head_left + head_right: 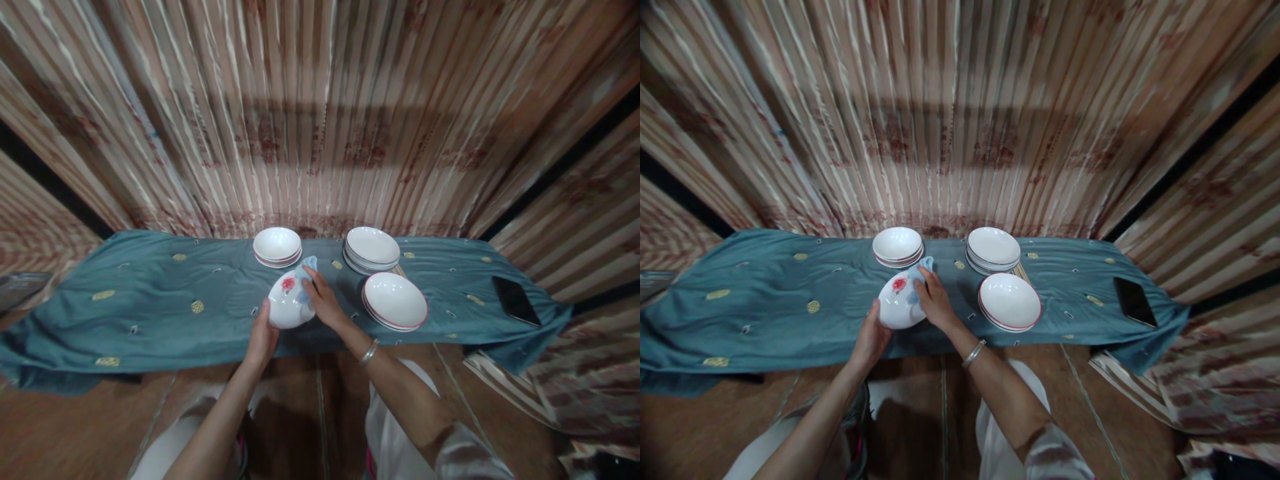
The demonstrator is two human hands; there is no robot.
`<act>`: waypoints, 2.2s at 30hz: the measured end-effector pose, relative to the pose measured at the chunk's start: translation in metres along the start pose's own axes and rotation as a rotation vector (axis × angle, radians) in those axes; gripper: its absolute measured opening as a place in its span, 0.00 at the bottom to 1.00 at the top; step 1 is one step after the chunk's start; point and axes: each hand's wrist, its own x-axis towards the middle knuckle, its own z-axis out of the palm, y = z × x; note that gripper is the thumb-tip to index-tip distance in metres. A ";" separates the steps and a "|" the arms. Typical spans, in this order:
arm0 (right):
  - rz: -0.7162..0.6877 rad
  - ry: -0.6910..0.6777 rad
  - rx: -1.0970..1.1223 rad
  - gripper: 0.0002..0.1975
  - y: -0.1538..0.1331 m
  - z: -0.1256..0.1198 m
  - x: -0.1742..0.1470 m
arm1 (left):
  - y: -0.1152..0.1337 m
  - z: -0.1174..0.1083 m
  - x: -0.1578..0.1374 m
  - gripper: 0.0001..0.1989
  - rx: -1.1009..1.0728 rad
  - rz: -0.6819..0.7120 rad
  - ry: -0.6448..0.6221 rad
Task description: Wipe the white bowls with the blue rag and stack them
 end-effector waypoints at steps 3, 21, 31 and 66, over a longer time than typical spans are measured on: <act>0.052 0.029 0.072 0.23 0.020 0.012 0.004 | 0.001 0.000 0.000 0.20 -0.011 -0.001 0.025; 0.194 -0.006 0.144 0.26 0.057 0.059 -0.015 | 0.006 -0.017 0.001 0.22 -0.153 -0.136 0.179; 0.131 -0.078 -0.110 0.27 0.039 0.055 -0.047 | 0.002 -0.023 0.004 0.23 -0.186 -0.199 0.134; -0.592 -0.143 -0.633 0.20 -0.036 0.035 -0.046 | -0.005 -0.004 -0.013 0.22 -0.180 -0.123 0.110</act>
